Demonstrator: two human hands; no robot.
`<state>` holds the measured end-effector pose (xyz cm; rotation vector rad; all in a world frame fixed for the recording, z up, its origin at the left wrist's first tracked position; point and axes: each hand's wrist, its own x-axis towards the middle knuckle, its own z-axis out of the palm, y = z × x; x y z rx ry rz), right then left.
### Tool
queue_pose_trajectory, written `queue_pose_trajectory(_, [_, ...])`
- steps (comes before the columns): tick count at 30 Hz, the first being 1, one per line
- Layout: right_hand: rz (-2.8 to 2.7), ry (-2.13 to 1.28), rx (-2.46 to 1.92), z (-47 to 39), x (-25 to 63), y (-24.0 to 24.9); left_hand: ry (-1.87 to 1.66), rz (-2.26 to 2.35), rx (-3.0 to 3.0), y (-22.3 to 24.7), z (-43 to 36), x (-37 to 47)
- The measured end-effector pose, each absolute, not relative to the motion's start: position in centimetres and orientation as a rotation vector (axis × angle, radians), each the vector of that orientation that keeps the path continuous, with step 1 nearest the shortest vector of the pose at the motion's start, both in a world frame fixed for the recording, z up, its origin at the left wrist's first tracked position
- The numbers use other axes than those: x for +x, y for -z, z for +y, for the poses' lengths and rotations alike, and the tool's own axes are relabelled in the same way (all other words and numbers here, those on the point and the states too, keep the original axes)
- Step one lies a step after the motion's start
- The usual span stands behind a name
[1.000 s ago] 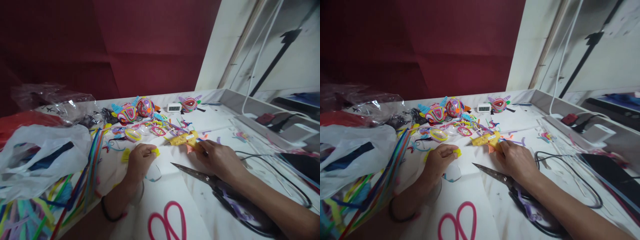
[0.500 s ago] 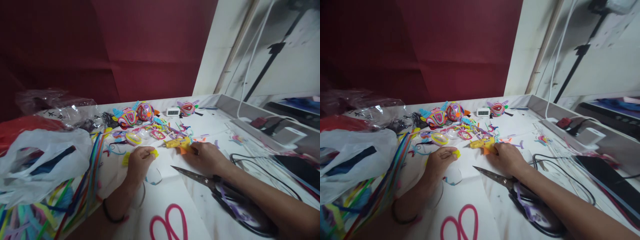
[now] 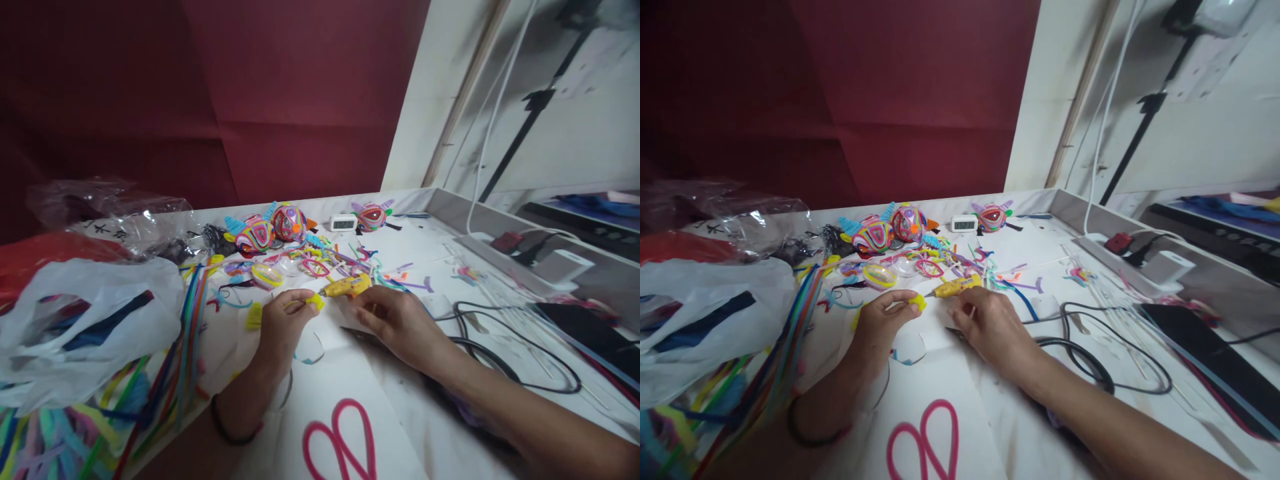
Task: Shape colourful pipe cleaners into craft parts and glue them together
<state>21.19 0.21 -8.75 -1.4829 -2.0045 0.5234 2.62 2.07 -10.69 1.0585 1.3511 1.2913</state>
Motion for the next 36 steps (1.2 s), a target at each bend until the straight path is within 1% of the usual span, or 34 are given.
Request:
queue_pose_trajectory(2, [-1.779,-0.878,-1.401,-0.3,19.8,8.7,-1.287,1.314,1.065,10.4,1.6,2.8])
queue_pose_trajectory(4, [-1.563,-1.111,-1.371,-0.5,18.6,8.7,-1.288,1.284,1.076,10.2,1.2,3.0])
queue_pose_trajectory(6, [-1.390,-1.245,-1.343,-0.6,17.6,8.8,-1.292,1.255,1.080,10.0,0.9,3.2])
queue_pose_trajectory(9, [-1.233,-1.328,-1.274,-0.8,16.9,8.7,-1.301,1.227,1.069,9.8,0.7,3.5])
queue_pose_trajectory(14, [-1.161,-1.347,-1.255,-1.1,16.7,9.0,-1.296,1.200,1.059,9.7,0.4,3.8])
queue_pose_trajectory(19, [-1.196,-1.287,-1.204,-0.8,16.8,9.5,-1.299,1.209,1.082,9.8,0.2,3.8])
queue_pose_trajectory(29, [-1.459,-1.059,-1.194,-0.4,17.9,10.5,-1.282,1.246,1.186,9.7,0.3,3.8])
queue_pose_trajectory(36, [-1.595,-0.945,-1.306,-0.3,18.5,10.1,-1.292,1.227,1.315,10.3,0.4,3.7])
